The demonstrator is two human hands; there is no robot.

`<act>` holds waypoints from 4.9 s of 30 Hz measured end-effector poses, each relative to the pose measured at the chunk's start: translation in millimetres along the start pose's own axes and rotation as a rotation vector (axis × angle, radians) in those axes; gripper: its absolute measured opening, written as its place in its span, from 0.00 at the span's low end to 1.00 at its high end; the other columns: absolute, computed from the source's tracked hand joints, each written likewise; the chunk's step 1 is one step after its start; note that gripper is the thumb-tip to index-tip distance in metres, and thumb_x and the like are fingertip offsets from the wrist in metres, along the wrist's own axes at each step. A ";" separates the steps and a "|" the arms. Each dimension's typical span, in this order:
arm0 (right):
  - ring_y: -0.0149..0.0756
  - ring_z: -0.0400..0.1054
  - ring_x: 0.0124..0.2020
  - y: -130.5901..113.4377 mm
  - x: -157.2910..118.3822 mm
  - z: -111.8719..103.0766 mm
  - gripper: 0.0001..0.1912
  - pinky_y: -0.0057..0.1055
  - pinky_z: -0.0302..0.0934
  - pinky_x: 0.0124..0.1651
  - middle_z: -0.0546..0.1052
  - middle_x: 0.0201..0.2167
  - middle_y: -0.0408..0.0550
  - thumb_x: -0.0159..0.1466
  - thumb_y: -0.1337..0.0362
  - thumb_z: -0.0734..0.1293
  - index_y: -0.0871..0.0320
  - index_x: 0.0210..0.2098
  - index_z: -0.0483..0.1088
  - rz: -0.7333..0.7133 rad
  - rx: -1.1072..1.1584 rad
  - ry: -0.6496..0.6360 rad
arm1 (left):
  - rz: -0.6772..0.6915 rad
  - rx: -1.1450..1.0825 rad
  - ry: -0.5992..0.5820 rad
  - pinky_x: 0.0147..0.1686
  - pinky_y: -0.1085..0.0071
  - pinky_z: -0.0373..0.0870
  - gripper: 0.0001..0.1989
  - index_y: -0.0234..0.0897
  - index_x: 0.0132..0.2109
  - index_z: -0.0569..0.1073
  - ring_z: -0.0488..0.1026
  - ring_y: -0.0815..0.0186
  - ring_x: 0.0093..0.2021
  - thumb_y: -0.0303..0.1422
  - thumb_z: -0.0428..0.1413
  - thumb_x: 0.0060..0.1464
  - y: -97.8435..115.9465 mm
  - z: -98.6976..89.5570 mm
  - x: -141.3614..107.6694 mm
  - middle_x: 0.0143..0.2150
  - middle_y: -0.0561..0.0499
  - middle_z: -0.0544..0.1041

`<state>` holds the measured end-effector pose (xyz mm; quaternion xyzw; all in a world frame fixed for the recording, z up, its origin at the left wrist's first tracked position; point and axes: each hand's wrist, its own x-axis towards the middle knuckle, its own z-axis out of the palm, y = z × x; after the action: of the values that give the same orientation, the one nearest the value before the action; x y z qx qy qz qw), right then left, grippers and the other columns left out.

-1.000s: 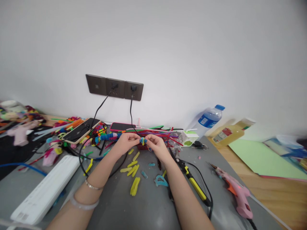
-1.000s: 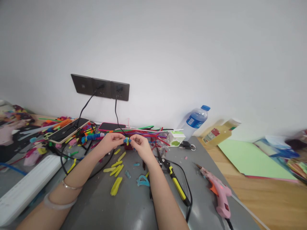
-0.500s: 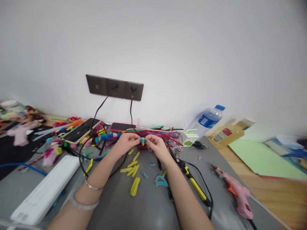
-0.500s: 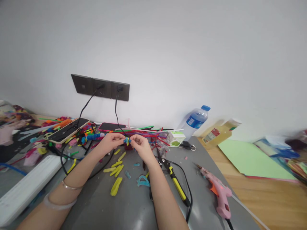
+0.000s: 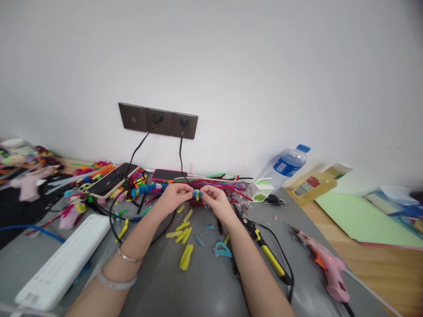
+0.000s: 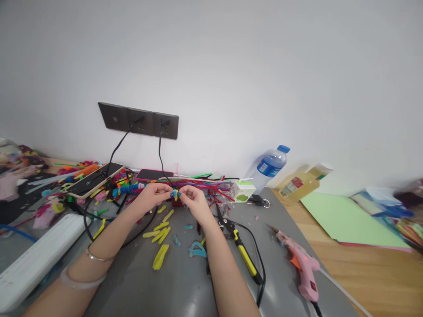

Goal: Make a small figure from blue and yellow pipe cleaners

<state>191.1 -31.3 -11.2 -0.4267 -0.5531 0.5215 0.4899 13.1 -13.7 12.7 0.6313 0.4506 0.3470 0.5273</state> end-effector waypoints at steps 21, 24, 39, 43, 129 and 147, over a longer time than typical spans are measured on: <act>0.26 0.54 0.18 0.9 0.1 -0.4 0.17 0.25 0.47 0.22 0.65 0.18 0.38 0.54 0.52 0.73 0.58 0.29 0.69 0.008 0.009 -0.002 | -0.003 0.001 -0.006 0.21 0.75 0.47 0.18 0.31 0.33 0.76 0.53 0.74 0.20 0.44 0.60 0.43 0.3 -0.3 0.0 0.20 0.57 0.62; 0.26 0.54 0.18 0.8 0.0 -0.5 0.17 0.25 0.47 0.22 0.65 0.18 0.38 0.54 0.52 0.73 0.58 0.29 0.69 0.007 0.013 0.000 | -0.002 0.009 0.002 0.21 0.75 0.48 0.19 0.31 0.33 0.76 0.54 0.73 0.20 0.44 0.61 0.43 1.2 -0.3 -0.4 0.20 0.57 0.63; 0.26 0.54 0.18 -0.3 -0.5 0.0 0.17 0.25 0.47 0.22 0.65 0.18 0.38 0.54 0.52 0.73 0.58 0.29 0.69 -0.002 0.003 0.000 | 0.007 0.007 -0.001 0.20 0.76 0.47 0.19 0.30 0.33 0.77 0.53 0.74 0.20 0.45 0.61 0.44 0.9 -0.6 -0.4 0.19 0.57 0.62; 0.26 0.54 0.18 0.3 -0.6 -0.5 0.17 0.25 0.48 0.22 0.65 0.18 0.37 0.54 0.51 0.73 0.58 0.29 0.69 -0.006 0.002 0.001 | 0.008 0.013 0.001 0.20 0.76 0.47 0.19 0.30 0.33 0.77 0.54 0.74 0.20 0.45 0.61 0.44 -0.1 -0.2 0.1 0.19 0.57 0.62; 0.26 0.53 0.18 2.6 0.2 -1.0 0.16 0.25 0.47 0.22 0.65 0.18 0.37 0.55 0.53 0.72 0.59 0.30 0.69 0.001 0.013 -0.005 | 0.006 0.019 -0.012 0.20 0.76 0.46 0.19 0.30 0.34 0.77 0.53 0.74 0.20 0.45 0.60 0.44 -1.2 -0.6 0.9 0.19 0.58 0.61; 0.26 0.54 0.18 1.8 -0.1 -0.6 0.17 0.25 0.47 0.21 0.65 0.18 0.37 0.55 0.52 0.72 0.58 0.30 0.68 -0.002 0.008 -0.007 | 0.006 0.024 -0.001 0.20 0.76 0.48 0.19 0.30 0.34 0.77 0.54 0.73 0.20 0.45 0.61 0.44 -0.9 -0.7 0.8 0.20 0.57 0.63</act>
<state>191.6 -31.1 -13.0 -0.4224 -0.5529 0.5248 0.4903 12.6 -12.7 12.0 0.6389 0.4526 0.3429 0.5190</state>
